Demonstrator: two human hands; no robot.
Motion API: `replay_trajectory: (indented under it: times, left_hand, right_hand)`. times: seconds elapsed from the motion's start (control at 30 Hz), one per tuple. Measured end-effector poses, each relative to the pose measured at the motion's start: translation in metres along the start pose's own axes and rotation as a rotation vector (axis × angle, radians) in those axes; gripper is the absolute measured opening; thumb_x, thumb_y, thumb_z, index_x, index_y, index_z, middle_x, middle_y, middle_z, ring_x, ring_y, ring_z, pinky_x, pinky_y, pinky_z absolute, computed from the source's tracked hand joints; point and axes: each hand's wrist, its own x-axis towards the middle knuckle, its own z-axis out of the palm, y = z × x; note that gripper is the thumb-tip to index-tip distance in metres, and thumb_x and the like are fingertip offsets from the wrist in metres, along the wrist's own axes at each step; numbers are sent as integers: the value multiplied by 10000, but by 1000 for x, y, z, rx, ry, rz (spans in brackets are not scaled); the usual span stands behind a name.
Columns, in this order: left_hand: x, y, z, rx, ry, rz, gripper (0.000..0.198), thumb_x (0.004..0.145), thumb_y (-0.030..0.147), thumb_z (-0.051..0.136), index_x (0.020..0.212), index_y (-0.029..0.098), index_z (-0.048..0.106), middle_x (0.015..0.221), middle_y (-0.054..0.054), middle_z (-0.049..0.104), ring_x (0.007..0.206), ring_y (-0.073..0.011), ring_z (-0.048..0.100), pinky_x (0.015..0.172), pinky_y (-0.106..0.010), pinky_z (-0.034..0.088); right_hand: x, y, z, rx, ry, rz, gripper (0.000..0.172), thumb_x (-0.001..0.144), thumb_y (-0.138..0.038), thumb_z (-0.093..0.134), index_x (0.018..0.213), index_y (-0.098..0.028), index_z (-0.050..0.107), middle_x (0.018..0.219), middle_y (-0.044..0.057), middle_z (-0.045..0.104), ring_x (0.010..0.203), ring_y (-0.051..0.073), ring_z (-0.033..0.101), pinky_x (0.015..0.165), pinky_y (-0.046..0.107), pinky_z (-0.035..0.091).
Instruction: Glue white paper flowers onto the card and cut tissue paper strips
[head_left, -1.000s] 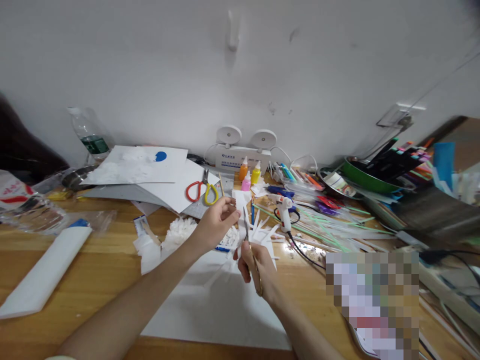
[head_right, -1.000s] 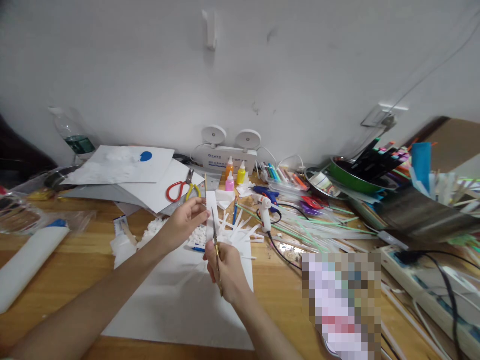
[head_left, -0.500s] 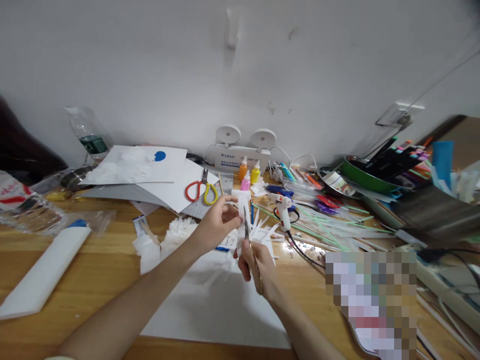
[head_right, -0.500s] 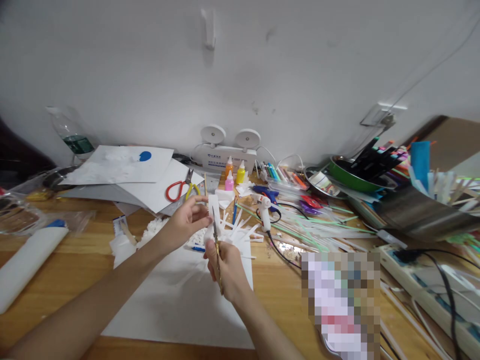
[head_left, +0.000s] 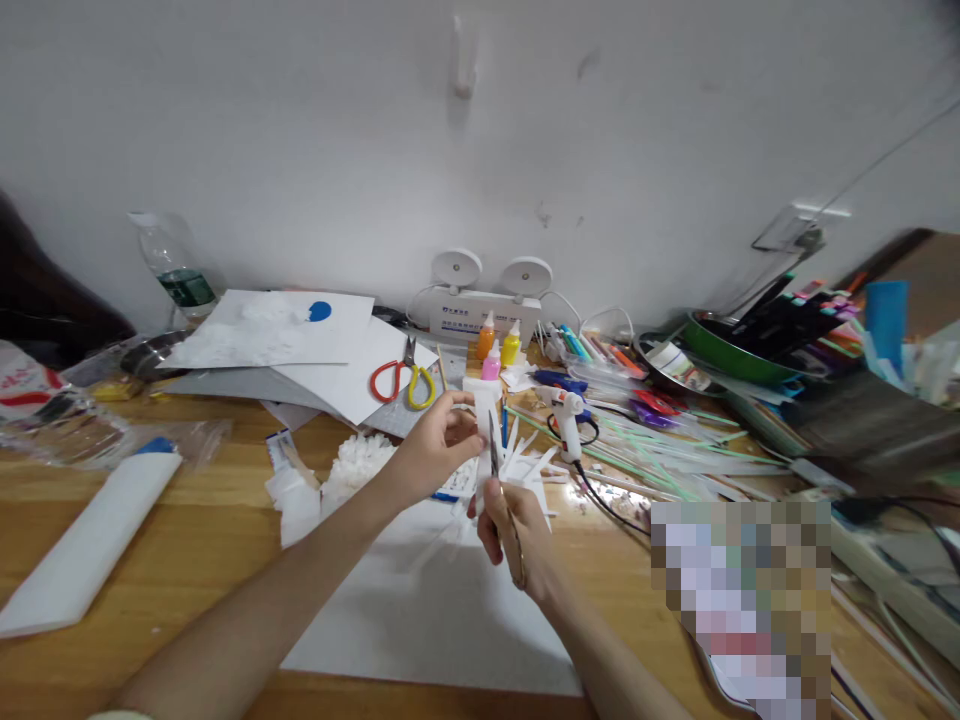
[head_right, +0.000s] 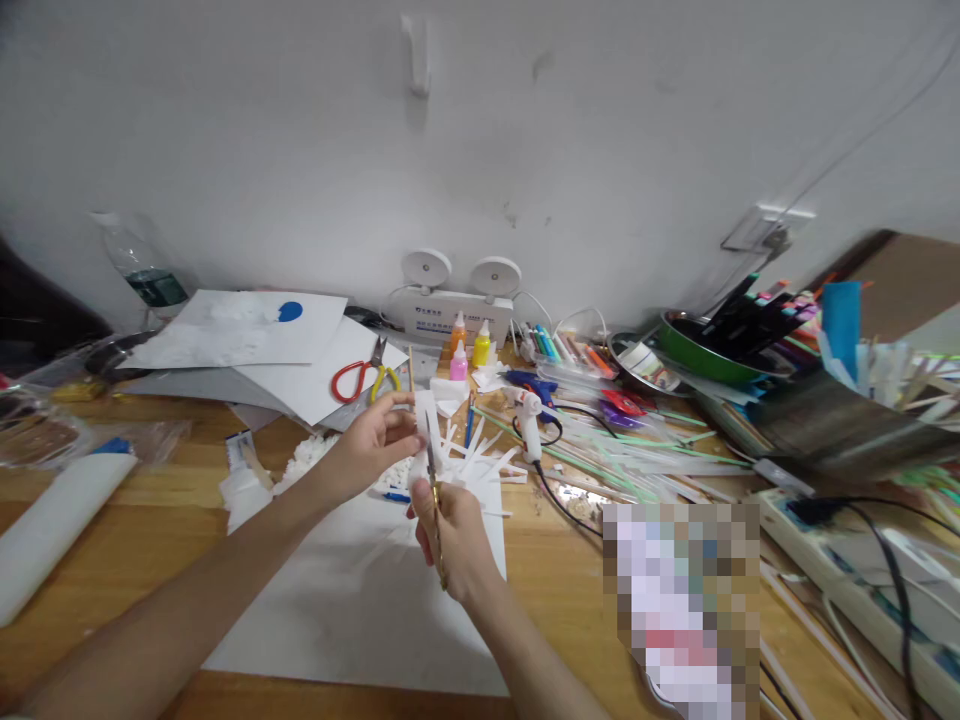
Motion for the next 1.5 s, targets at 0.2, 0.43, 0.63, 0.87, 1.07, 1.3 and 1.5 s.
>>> replay_trajectory:
  times: [0.2, 0.43, 0.63, 0.87, 1.07, 1.3, 1.5]
  left_hand:
    - [1, 1, 0, -11, -24, -15, 366, 690, 172, 569, 1016, 191, 404, 812, -4, 563, 772, -127, 559, 730, -277, 406]
    - [3, 1, -3, 112, 85, 32, 362, 711, 260, 556, 1040, 171, 436, 815, -15, 550, 763, -132, 534, 698, -283, 416]
    - [3, 5, -2, 75, 79, 12, 363, 705, 204, 545, 1045, 154, 429, 835, -23, 545, 786, -135, 533, 710, -286, 420]
    - [2, 6, -4, 55, 56, 19, 354, 711, 190, 540, 1046, 167, 429, 820, -14, 544, 792, -129, 534, 714, -272, 416]
    - [3, 5, -5, 51, 57, 27, 352, 707, 225, 554, 1038, 174, 445, 822, -14, 554, 757, -128, 535, 685, -275, 431]
    - [4, 7, -5, 53, 81, 51, 310, 711, 215, 535, 1007, 166, 457, 831, -24, 570, 756, -135, 538, 657, -269, 432]
    - [0, 9, -6, 76, -16, 8, 339, 693, 152, 533, 1020, 179, 447, 740, 13, 551, 687, -106, 521, 678, -262, 399]
  right_hand:
    - [0, 0, 1, 14, 6, 7, 592, 742, -683, 259, 539, -162, 456, 306, -55, 353, 279, 63, 310, 345, 198, 227]
    - [0, -3, 1, 22, -12, 31, 583, 730, -686, 290, 564, -157, 470, 296, -58, 358, 264, 55, 291, 334, 191, 206]
    - [0, -5, 1, -34, 1, 37, 608, 713, -712, 262, 476, -176, 424, 274, -55, 321, 257, 58, 298, 326, 196, 220]
    - [0, -2, 2, -5, -10, 58, 601, 704, -711, 289, 492, -169, 437, 268, -54, 337, 243, 53, 295, 309, 184, 222]
    - [1, 3, 3, 79, -41, 113, 583, 666, -729, 337, 558, -167, 447, 259, -71, 345, 202, 42, 239, 262, 167, 153]
    - [-1, 3, 3, 52, -48, 94, 569, 694, -714, 310, 501, -184, 381, 281, -71, 326, 226, 47, 281, 267, 165, 167]
    - [-2, 1, 1, 18, -23, 14, 563, 748, -670, 284, 481, -180, 358, 317, -61, 330, 284, 49, 316, 318, 172, 208]
